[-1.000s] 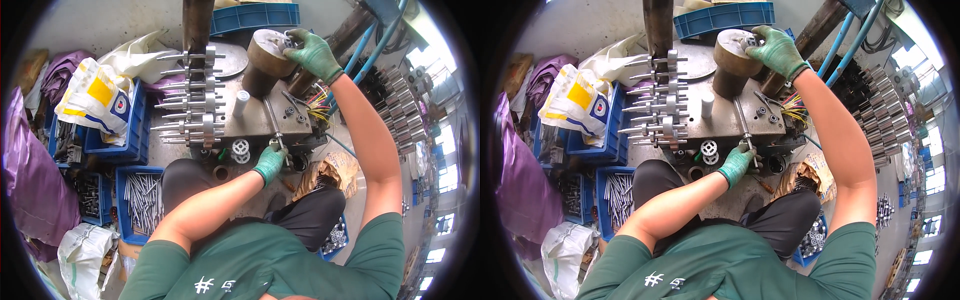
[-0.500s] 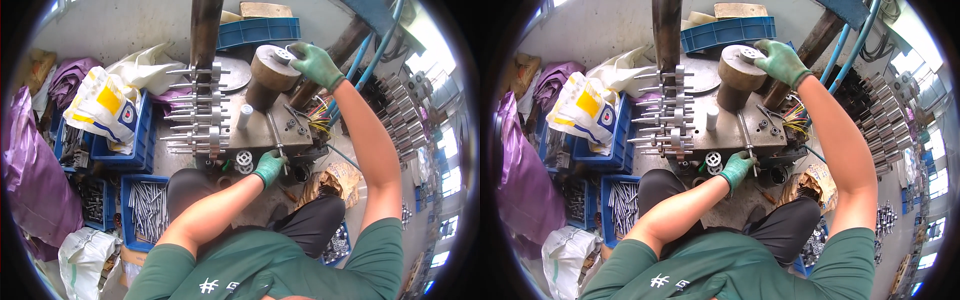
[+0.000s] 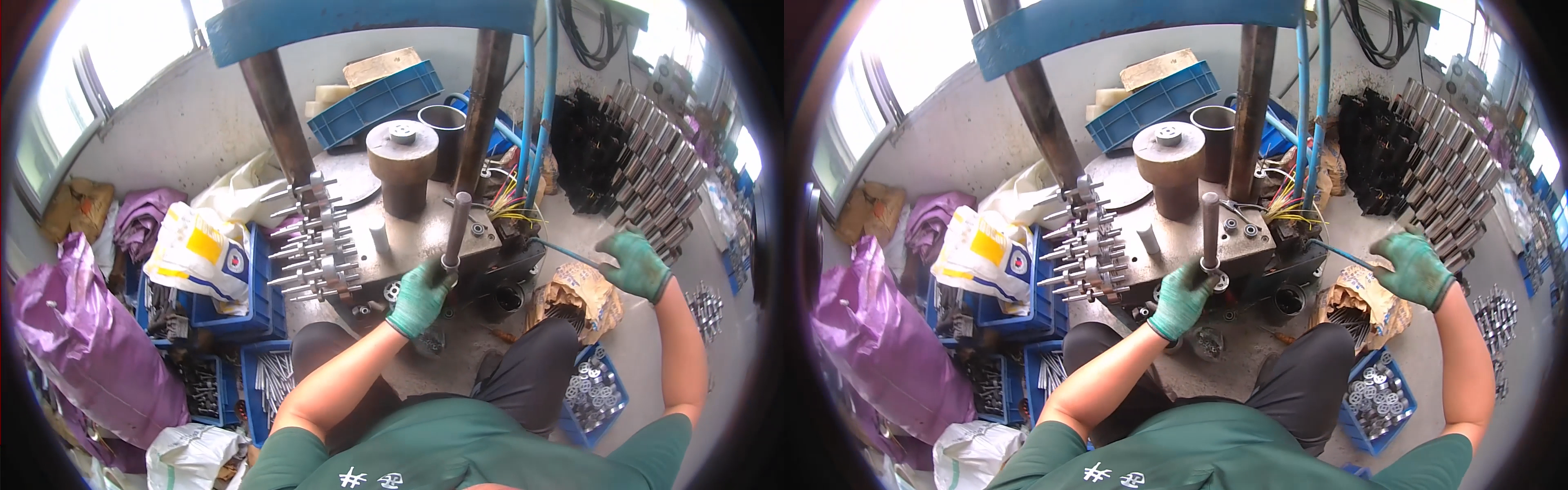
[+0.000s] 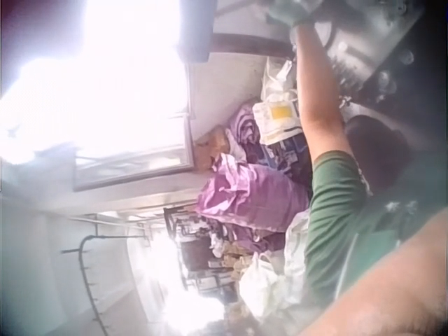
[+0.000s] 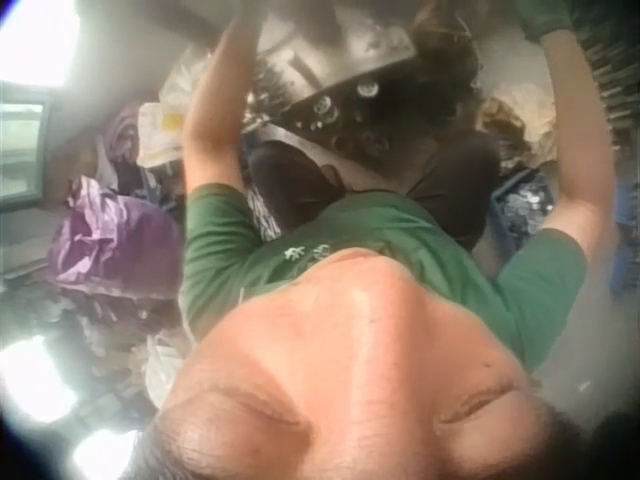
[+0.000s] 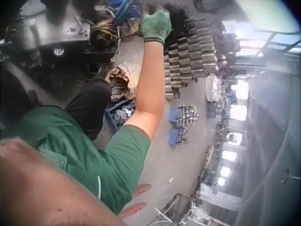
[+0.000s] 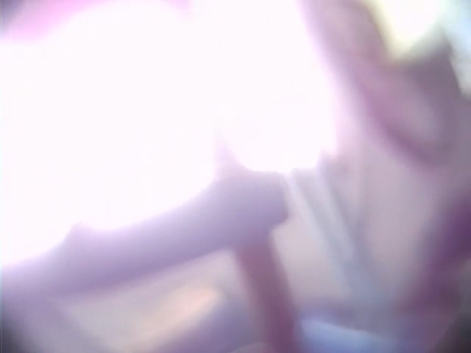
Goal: The person assembles metal components by placing round metal pieces onto a vertical rod and using a handheld metal tool to fit smaller pins or parts into the assembly.
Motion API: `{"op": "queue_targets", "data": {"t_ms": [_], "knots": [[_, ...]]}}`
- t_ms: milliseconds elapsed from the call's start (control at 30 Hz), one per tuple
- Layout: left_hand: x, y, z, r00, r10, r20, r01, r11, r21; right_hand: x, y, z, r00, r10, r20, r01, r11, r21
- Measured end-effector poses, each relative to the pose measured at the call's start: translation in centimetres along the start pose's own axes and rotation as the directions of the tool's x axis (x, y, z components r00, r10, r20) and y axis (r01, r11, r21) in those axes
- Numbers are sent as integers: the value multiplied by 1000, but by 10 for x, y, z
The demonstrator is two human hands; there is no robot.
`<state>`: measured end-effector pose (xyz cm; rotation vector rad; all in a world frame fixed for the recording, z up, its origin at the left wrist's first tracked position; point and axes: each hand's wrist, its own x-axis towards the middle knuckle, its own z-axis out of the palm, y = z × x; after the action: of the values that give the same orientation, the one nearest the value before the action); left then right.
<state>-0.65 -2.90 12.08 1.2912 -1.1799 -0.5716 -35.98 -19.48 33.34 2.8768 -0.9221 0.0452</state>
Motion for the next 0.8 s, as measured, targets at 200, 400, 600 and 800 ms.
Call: {"op": "queue_targets", "data": {"t_ms": [200,400,600,800], "knots": [[80,25,-38,910,401,-109,-397,916,55,-41,9,25,961,218,-170,-165,947,276],[195,69,-88,842,357,-404,-417,906,-69,27,28,37,727,154,-669,-29,981,194],[266,70,-105,844,143,-517,-250,957,-144,111,52,-3,729,371,-575,-248,926,284],[286,68,-114,928,81,-365,-119,989,-85,128,55,-10,781,413,-469,-315,908,275]]}}
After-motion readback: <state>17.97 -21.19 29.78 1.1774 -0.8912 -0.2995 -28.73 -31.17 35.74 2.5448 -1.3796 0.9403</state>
